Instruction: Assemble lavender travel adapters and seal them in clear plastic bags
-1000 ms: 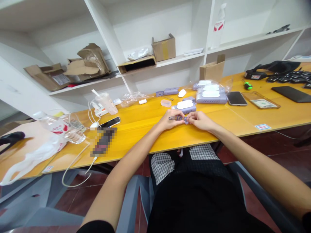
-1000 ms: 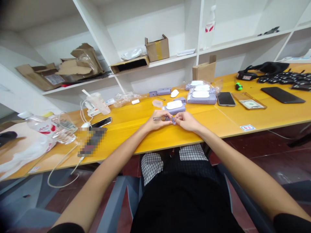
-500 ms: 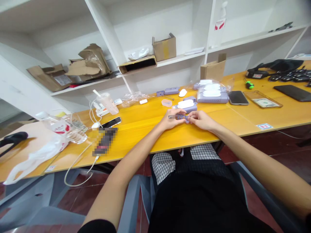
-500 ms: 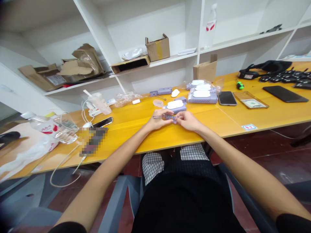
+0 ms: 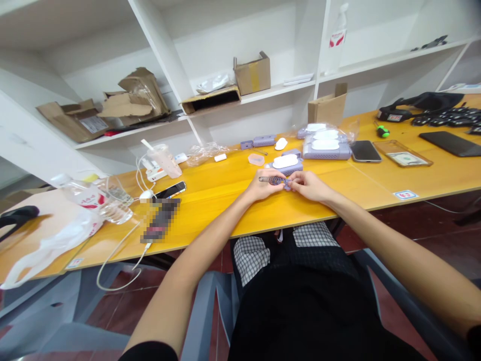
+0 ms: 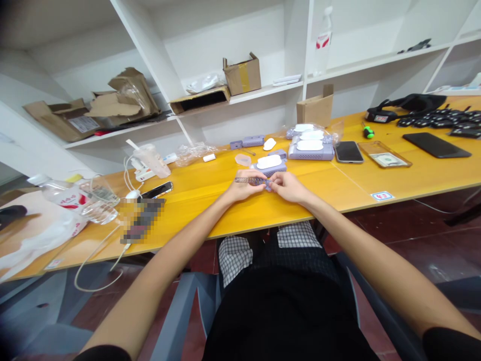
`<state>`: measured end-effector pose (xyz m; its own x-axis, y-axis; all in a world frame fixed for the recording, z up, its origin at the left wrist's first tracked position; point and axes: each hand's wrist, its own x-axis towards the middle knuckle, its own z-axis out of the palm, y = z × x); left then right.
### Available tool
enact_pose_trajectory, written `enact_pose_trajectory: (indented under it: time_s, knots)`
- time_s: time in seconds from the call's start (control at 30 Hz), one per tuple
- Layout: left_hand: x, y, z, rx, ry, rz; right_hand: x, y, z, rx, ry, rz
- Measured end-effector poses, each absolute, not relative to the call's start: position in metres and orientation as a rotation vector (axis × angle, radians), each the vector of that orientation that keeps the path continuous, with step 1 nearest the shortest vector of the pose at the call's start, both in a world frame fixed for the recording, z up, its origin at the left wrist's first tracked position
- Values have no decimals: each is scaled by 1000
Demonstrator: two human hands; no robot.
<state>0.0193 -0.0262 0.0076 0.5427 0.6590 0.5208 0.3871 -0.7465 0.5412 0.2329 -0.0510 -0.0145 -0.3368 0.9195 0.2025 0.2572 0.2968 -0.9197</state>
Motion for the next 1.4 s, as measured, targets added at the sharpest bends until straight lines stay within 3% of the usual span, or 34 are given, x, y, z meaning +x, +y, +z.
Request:
enact_pose_trajectory:
  time_s: [1.4]
  knots:
    - [22,-29,10,2486,1023,975,230,-54,-11,-1149,-1932,819]
